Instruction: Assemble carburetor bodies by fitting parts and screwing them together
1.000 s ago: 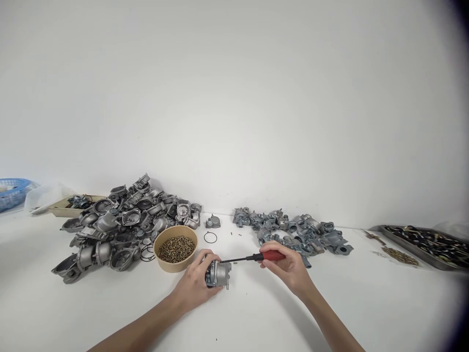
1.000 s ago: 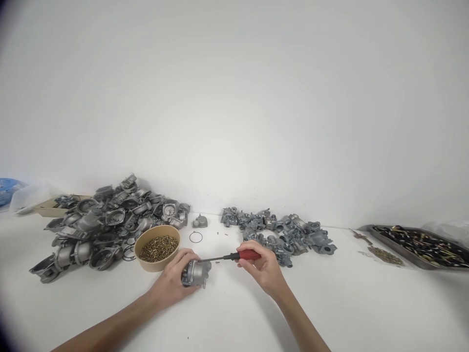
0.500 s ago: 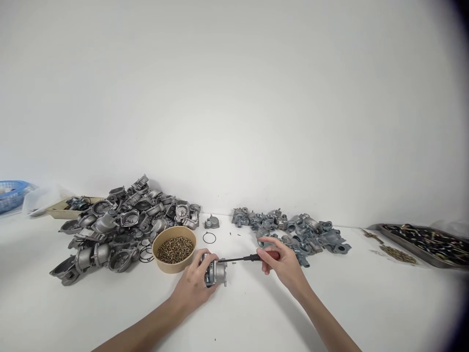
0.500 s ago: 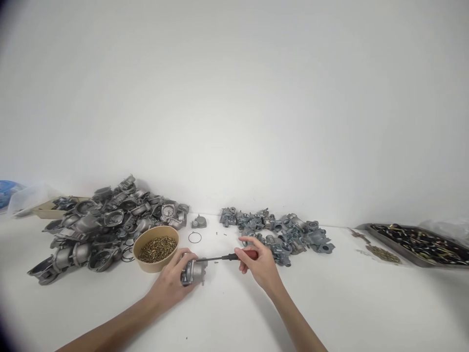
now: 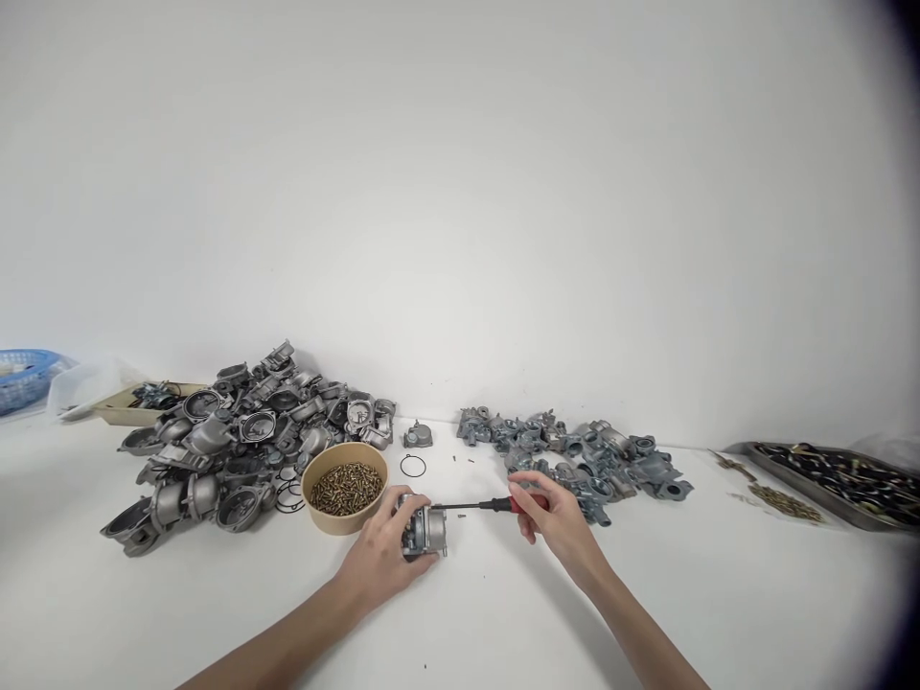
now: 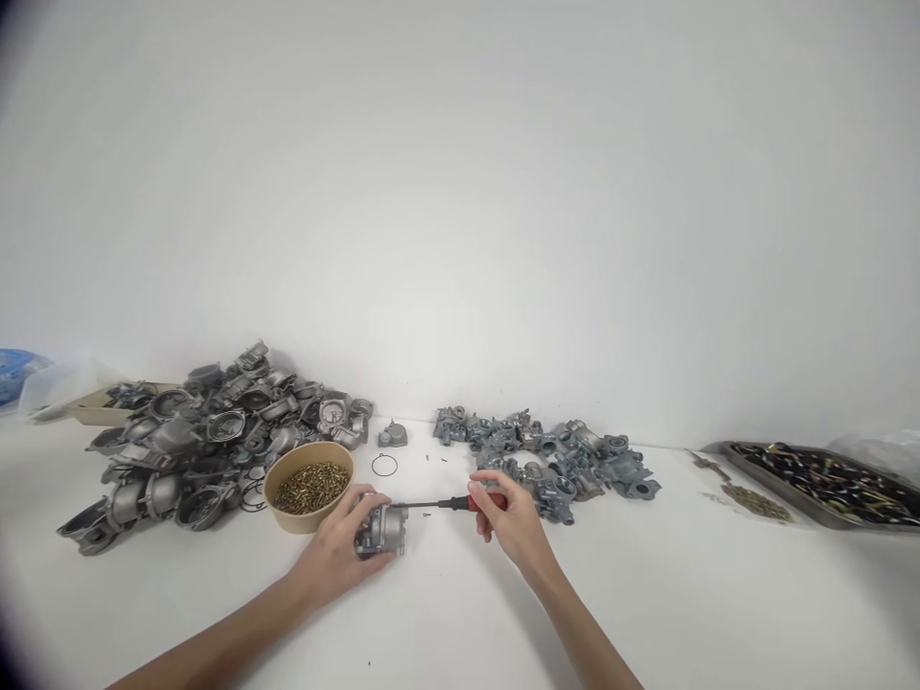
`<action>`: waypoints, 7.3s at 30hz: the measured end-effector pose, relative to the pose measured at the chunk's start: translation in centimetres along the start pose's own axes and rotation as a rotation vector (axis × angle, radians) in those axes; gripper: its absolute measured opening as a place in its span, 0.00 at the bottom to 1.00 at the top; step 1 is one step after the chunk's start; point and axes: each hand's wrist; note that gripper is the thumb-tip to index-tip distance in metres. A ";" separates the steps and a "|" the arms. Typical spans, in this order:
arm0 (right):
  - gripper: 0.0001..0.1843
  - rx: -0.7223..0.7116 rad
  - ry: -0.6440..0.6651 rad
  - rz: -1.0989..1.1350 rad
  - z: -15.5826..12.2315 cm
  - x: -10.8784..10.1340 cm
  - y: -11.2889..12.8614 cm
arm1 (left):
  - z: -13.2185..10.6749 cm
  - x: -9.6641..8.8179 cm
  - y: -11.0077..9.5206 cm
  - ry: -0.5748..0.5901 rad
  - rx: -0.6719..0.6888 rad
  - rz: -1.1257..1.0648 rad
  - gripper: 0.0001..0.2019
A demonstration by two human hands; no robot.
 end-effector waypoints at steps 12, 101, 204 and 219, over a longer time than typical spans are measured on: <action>0.21 0.056 0.132 0.257 0.9 -1.5 -1.4 | 0.3 -0.7 -0.4 0.075 0.038 -0.046 0.25; 0.26 -0.147 0.349 -0.282 0.6 -2.6 -0.9 | 0.3 -1.5 -0.9 0.138 -0.020 -0.023 0.26; 0.09 -0.837 0.279 -0.799 -2.4 -0.8 1.2 | 1.3 -5.8 -0.9 -0.031 0.440 0.176 0.22; 0.22 -0.317 0.534 -0.477 -2.6 -0.8 2.1 | 1.2 -5.6 0.3 -0.228 0.673 0.345 0.26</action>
Point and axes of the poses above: each hand's wrist, its own z-axis towards the middle knuckle, its own x-axis out of the palm, y = z × x, and after that the axes turned 4 degrees about -y, right-handed
